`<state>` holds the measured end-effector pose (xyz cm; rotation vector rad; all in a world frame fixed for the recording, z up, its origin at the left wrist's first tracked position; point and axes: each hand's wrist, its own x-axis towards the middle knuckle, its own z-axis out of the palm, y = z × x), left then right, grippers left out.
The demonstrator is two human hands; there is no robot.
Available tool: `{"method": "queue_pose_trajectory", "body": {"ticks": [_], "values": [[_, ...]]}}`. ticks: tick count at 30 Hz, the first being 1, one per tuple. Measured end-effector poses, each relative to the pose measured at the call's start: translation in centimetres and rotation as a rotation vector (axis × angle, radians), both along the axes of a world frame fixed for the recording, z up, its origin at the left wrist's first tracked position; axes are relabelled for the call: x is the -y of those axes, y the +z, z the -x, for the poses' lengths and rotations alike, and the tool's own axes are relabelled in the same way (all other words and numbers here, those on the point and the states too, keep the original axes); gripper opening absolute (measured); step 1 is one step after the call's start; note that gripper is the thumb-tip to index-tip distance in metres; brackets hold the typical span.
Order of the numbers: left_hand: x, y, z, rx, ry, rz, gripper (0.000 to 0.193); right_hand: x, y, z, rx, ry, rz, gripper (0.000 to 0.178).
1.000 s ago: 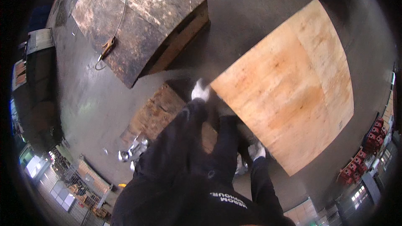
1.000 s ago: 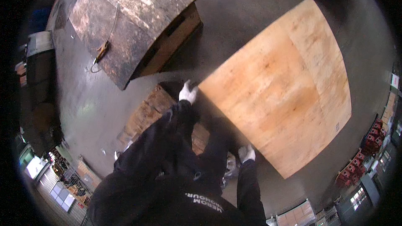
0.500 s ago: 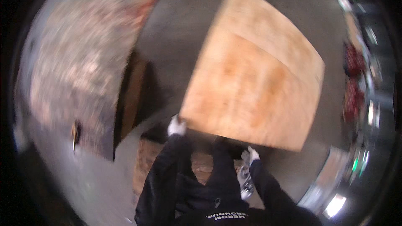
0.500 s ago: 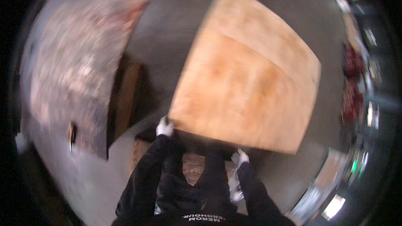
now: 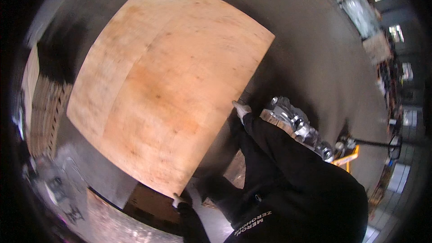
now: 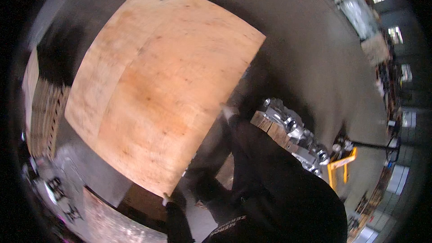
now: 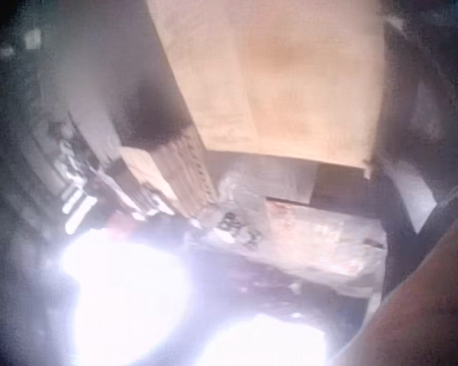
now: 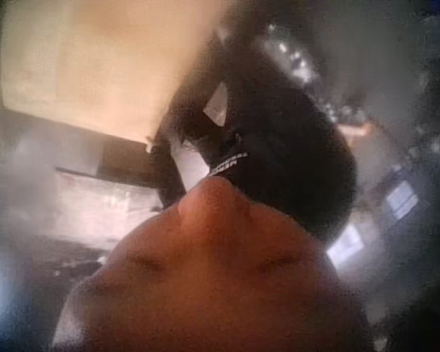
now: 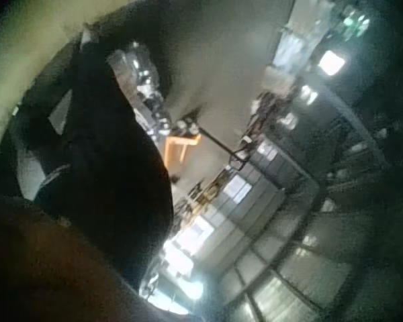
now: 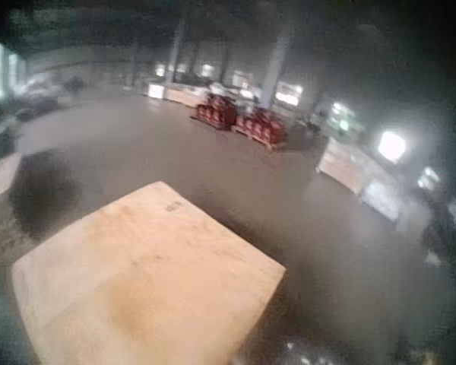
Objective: The person moves metal parts from a wooden pallet to a workbench, then uses a handheld spray tool to clean the surfaces of the parts one by one. The person handles multiple parts, repositioning them to spray different sides before placing them back on the pallet.
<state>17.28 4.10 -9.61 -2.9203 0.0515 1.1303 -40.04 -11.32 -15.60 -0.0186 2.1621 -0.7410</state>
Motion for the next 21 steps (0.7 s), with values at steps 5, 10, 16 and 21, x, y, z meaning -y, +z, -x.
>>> {"method": "queue_pose_trajectory", "body": {"ticks": [5, 10, 16, 21], "values": [[2.8, 1.3, 11.0, -0.362, -0.097, 0.126, 0.070, 8.0, 4.2, 1.4, -0.028, -0.177, 0.077, 0.082], [10.6, 1.4, 23.6, -0.978, 0.341, 0.025, 0.074, 9.9, 2.3, 8.7, -0.190, -0.297, 0.167, 0.081], [19.7, 5.6, 27.0, -0.110, 2.823, 0.764, 0.036, 6.5, 4.7, 15.4, -0.078, -0.165, 0.093, 0.073], [24.7, 7.7, 27.7, 0.119, 3.434, 0.451, 0.020, -3.5, 4.2, 18.0, -0.285, -0.074, -0.168, 0.060]]}}
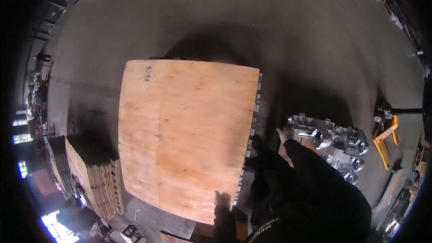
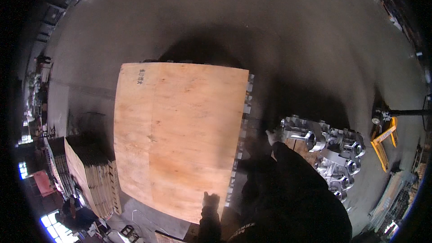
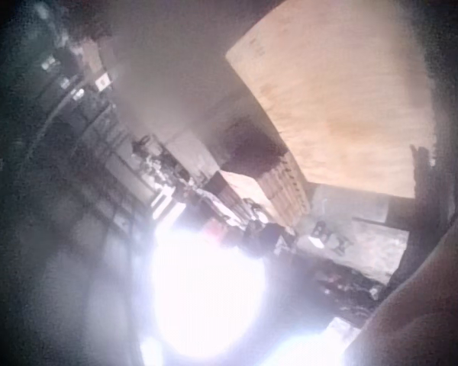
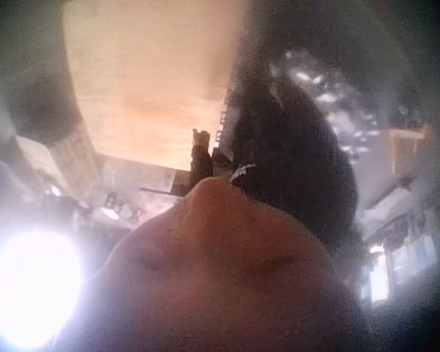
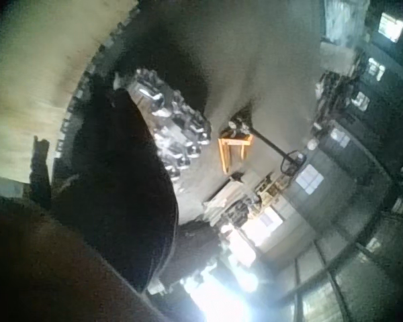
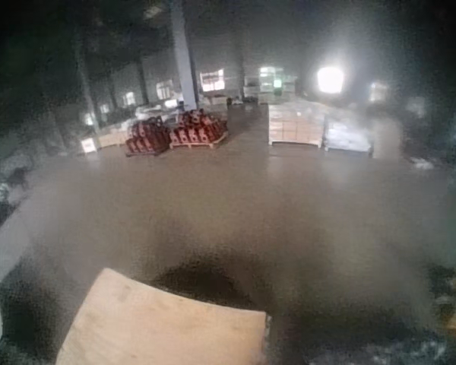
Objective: The person moves metal parts from a wooden pallet to a workbench, then uses a handheld spray tool to clean the surfaces of the parts one by one. The person handles multiple parts, repositioning them to spray different sides before placing them back on the pallet.
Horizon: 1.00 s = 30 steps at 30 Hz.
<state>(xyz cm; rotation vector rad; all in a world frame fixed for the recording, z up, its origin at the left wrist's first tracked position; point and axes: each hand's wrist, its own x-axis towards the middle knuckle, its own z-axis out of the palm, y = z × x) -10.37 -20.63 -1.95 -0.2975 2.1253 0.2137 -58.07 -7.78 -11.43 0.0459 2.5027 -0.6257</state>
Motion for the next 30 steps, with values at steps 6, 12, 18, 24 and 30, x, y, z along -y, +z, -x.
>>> {"method": "queue_pose_trajectory", "body": {"ticks": [6, 12, 18, 24, 30], "values": [[3.0, 3.7, 4.9, -0.100, -0.058, 0.060, 0.013, 1.7, 8.2, 3.4, -0.109, 0.082, 0.131, 0.067], [2.7, 1.6, 9.3, -0.383, 0.044, 0.129, 0.010, 9.8, 9.0, 10.1, -0.228, 0.231, 0.184, 0.047], [2.6, 0.2, 18.4, -0.170, 0.145, -0.041, 0.011, 19.7, 4.6, 19.1, -0.281, 0.294, 0.288, 0.038], [3.5, 3.8, 31.8, -0.279, 0.285, 0.106, 0.010, 28.2, 4.6, 28.5, -0.218, 0.520, 0.194, 0.046], [7.6, 6.9, 45.3, -0.429, 0.573, 0.085, 0.009, 36.6, 6.6, 35.0, -0.132, 0.496, 0.115, 0.041]]}}
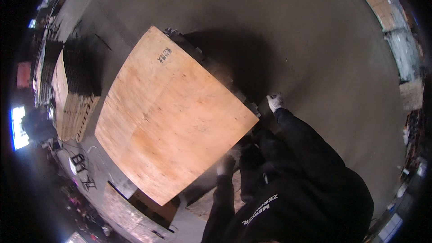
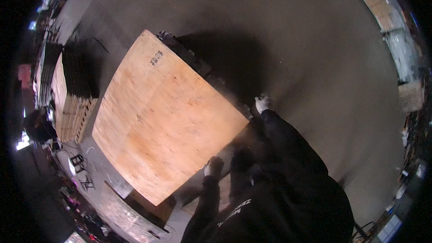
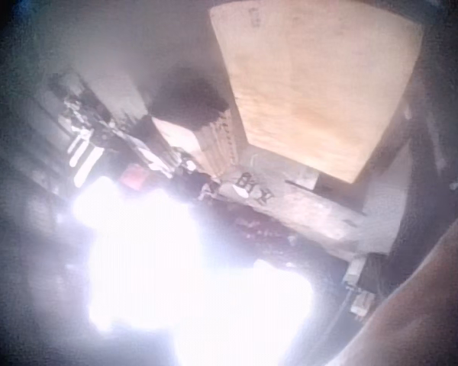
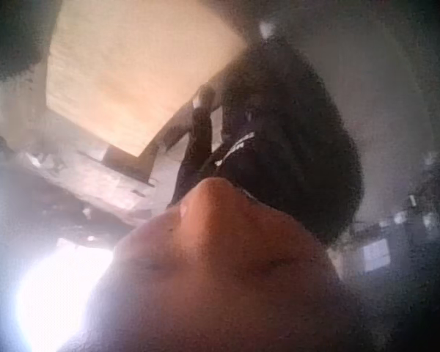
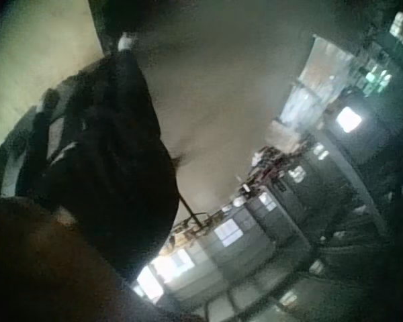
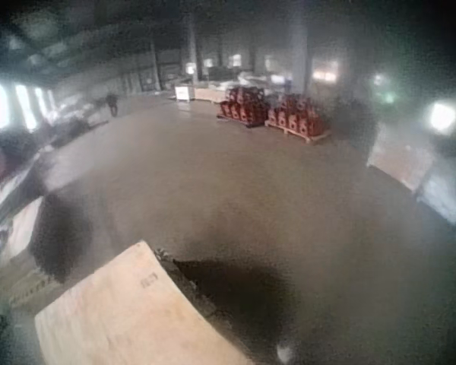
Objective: The person moves metal parts from a wooden pallet to a workbench, then uses a handheld spray tool to clean the surfaces of the parts one by one. The person handles multiple parts, repositioning them to spray different sides before placing them back on the pallet.
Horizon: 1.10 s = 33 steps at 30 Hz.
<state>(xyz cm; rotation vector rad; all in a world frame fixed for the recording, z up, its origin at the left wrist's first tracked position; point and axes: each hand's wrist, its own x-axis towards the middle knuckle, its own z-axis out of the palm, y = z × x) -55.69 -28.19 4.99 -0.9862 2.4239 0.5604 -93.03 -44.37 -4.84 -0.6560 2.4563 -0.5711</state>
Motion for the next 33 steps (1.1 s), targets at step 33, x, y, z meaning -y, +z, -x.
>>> {"method": "queue_pose_trajectory", "body": {"ticks": [33], "values": [[6.3, -15.3, 25.6, -1.112, 3.155, -0.297, 0.042, 31.0, -5.8, -16.4, 1.145, 0.775, -0.153, 0.037]]}}
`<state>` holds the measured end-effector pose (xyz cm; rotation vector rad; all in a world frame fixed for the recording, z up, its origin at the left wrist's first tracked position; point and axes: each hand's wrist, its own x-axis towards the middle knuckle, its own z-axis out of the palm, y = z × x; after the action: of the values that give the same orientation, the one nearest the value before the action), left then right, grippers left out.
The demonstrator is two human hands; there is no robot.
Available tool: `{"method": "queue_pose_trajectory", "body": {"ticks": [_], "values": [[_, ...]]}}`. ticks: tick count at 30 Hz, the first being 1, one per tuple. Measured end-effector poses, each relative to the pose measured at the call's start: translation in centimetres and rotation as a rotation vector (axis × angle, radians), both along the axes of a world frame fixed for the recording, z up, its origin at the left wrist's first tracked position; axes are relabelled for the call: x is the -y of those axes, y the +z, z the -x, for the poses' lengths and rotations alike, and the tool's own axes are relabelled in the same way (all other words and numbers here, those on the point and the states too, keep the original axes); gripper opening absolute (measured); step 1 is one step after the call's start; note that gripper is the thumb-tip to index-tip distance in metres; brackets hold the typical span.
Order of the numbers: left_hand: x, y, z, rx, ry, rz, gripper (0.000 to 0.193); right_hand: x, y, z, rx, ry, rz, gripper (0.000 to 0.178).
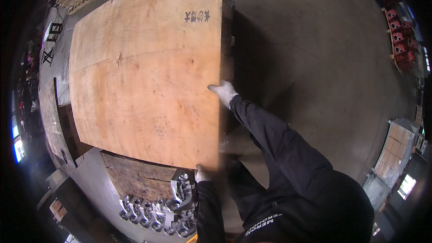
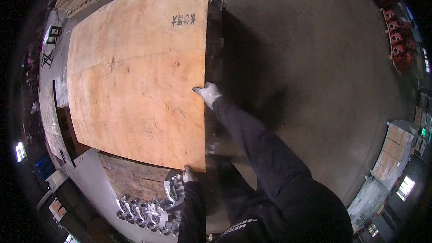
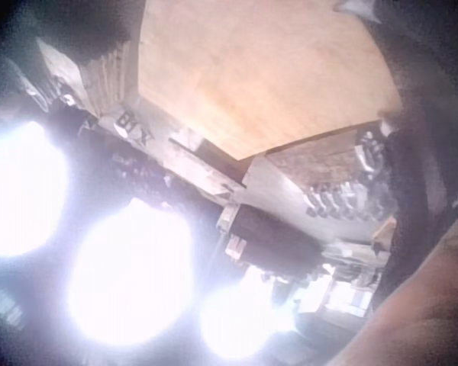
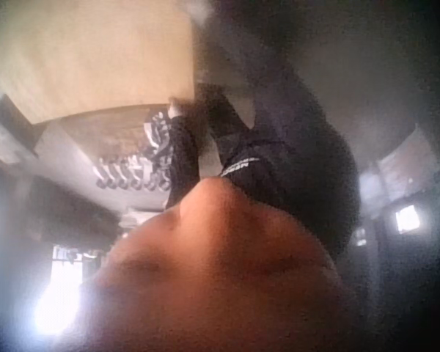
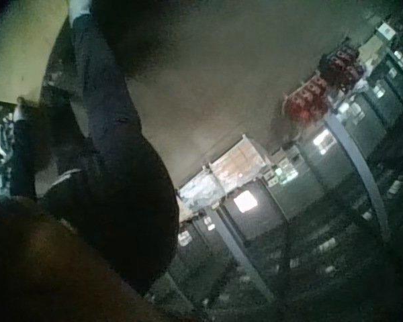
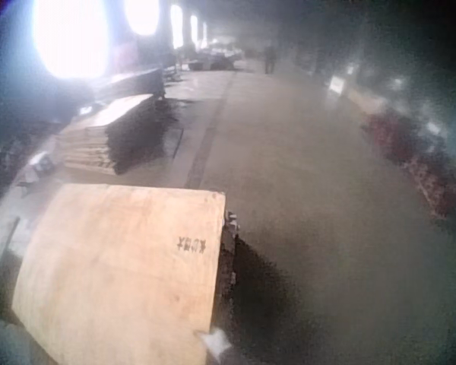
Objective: The person moves metal parts from a wooden pallet to a workbench, then uses a handheld spray tool to clean the surfaces of the parts one by one. The person handles multiple parts, repositioning them to spray different sides before placing them back on the pallet.
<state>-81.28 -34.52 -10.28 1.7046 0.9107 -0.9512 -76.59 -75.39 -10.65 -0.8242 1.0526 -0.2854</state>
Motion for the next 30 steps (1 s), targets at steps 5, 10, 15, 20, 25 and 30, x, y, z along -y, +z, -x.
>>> {"method": "queue_pose_trajectory", "body": {"ticks": [5, 10, 15, 20, 25, 30], "values": [[-3.8, -4.3, -0.5, 0.023, 0.004, 0.046, 0.028, 0.3, -3.0, 0.2, -0.073, 0.084, 0.050, 0.040], [-12.1, -12.9, 0.5, 0.486, -0.978, -0.034, 0.034, 0.8, -2.9, 0.0, 0.022, 0.053, -0.007, 0.044], [-5.5, -8.3, 0.5, 0.066, 0.090, 0.124, 0.041, 0.7, -1.5, 0.4, 0.000, 0.056, -0.006, 0.036], [-2.3, -5.8, 0.0, 0.035, 0.161, 0.040, 0.048, 0.4, -1.7, 0.1, 0.044, 0.004, -0.054, 0.036], [-0.8, -2.3, 0.4, 0.110, 0.216, 0.049, 0.041, 0.5, -2.3, 0.6, 0.067, -0.018, -0.105, 0.037], [1.0, -0.9, 0.7, 0.116, 0.247, -0.026, 0.034, 0.5, -2.6, 0.9, 0.092, -0.013, -0.075, 0.036]]}}
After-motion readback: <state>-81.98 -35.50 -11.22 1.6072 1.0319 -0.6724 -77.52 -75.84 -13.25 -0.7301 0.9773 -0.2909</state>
